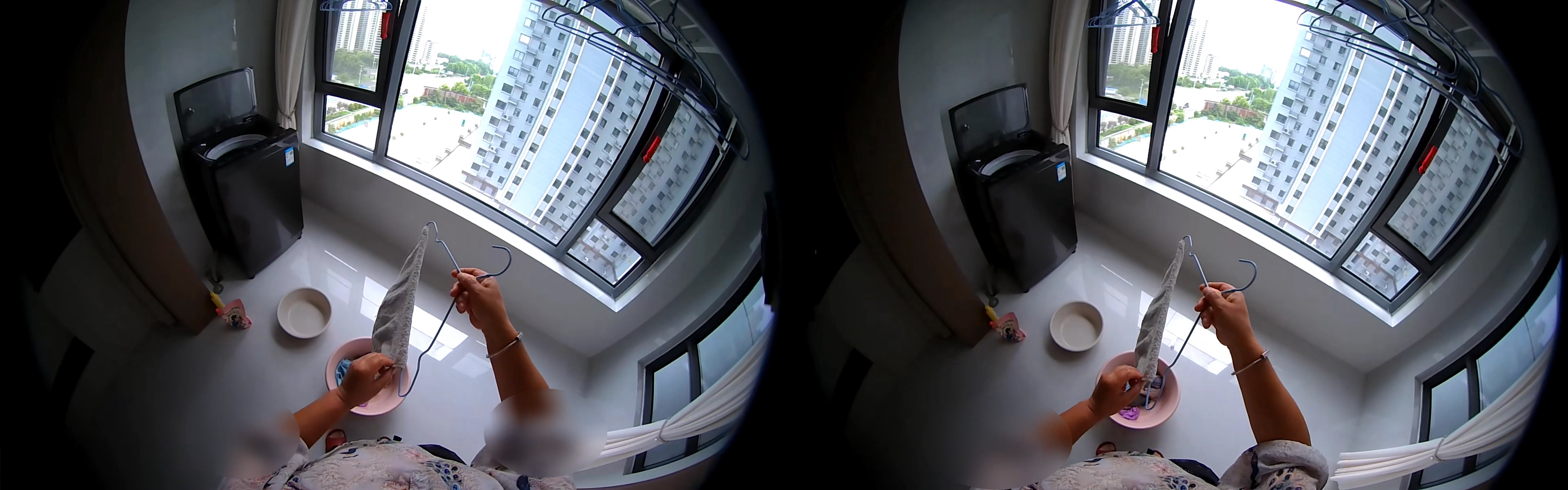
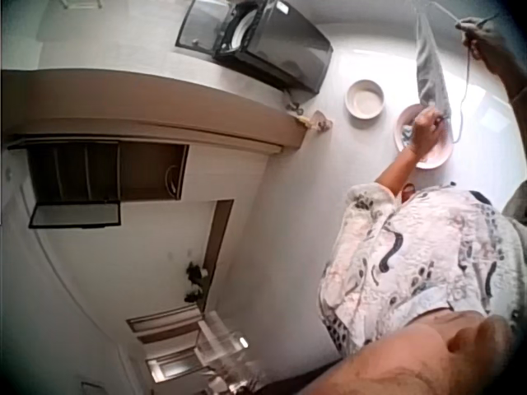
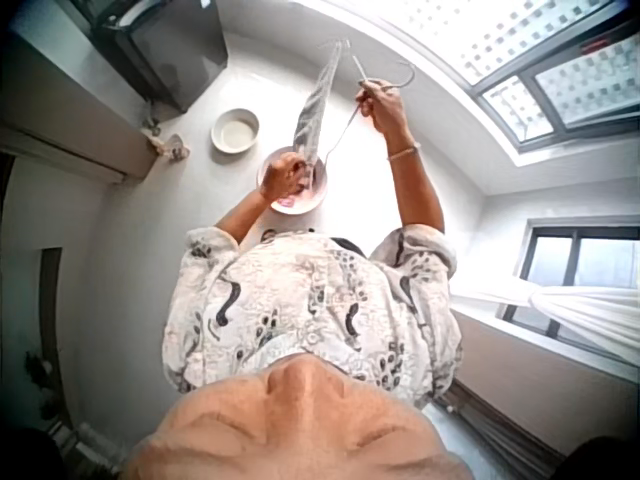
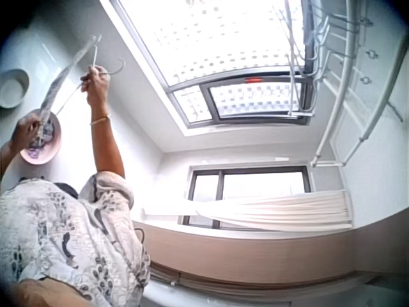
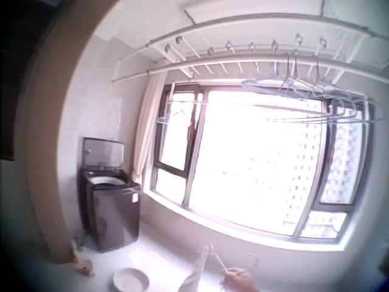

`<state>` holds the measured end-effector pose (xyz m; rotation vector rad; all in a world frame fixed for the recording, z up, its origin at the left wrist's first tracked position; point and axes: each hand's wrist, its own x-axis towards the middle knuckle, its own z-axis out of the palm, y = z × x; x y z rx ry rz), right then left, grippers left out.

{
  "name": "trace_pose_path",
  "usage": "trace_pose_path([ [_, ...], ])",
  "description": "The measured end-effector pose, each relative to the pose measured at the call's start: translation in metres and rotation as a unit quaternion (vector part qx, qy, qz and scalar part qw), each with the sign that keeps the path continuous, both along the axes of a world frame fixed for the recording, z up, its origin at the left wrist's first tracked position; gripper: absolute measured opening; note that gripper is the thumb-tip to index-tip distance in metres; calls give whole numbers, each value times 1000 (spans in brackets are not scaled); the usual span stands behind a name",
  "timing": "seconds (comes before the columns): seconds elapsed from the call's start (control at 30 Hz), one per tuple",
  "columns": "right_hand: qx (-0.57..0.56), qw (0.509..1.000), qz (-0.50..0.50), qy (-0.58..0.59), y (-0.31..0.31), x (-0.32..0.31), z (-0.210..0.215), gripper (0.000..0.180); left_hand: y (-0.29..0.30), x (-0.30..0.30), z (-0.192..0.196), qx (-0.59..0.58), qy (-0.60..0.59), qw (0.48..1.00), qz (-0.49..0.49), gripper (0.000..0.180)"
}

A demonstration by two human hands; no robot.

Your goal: The person collects small garments from a bathroom sink area into a pink basin, carries the basin to a balcony, and hangs each item on a hanger on a drying rack. The person handles a beige top, a purple towel, and a blue towel, placing them on hangers and hanging them on the rack.

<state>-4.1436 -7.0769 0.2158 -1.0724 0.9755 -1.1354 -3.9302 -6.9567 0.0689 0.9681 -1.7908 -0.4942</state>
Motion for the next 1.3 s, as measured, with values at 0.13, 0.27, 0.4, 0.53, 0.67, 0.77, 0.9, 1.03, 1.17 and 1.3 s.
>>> trace_pose_path([
  [0.13,10,1000,-2,2,-6,-2,-7,17,-11,13,9,-1,-28,994,-105,8],
  [0.27,12,999,8,35,-9,-2,-16,17,-19,24,14,62,-35,979,-189,7],
  [0.4,22,999,0,39,-12,-3,-26,17,-20,33,22,92,-36,973,-207,7],
  [0.53,17,998,-13,52,-14,-6,-33,17,-21,35,37,76,-45,976,-198,9],
  [0.67,-2,999,-45,23,-14,-4,-38,17,3,12,57,-65,-183,966,-174,12],
  [0.77,-12,998,-36,40,-13,-5,-34,18,16,5,57,-37,-186,966,-175,13],
  [0.9,6,999,-22,27,-9,-4,-25,19,16,10,41,0,-118,976,-183,10],
  [1.03,33,999,10,24,-7,-5,-14,20,22,6,34,10,-63,979,-191,11],
  [1.17,46,998,29,35,-12,-10,-9,20,30,10,44,114,-18,967,-226,15],
  [1.3,44,998,12,41,-15,-29,13,20,20,32,24,163,48,979,-111,13],
])
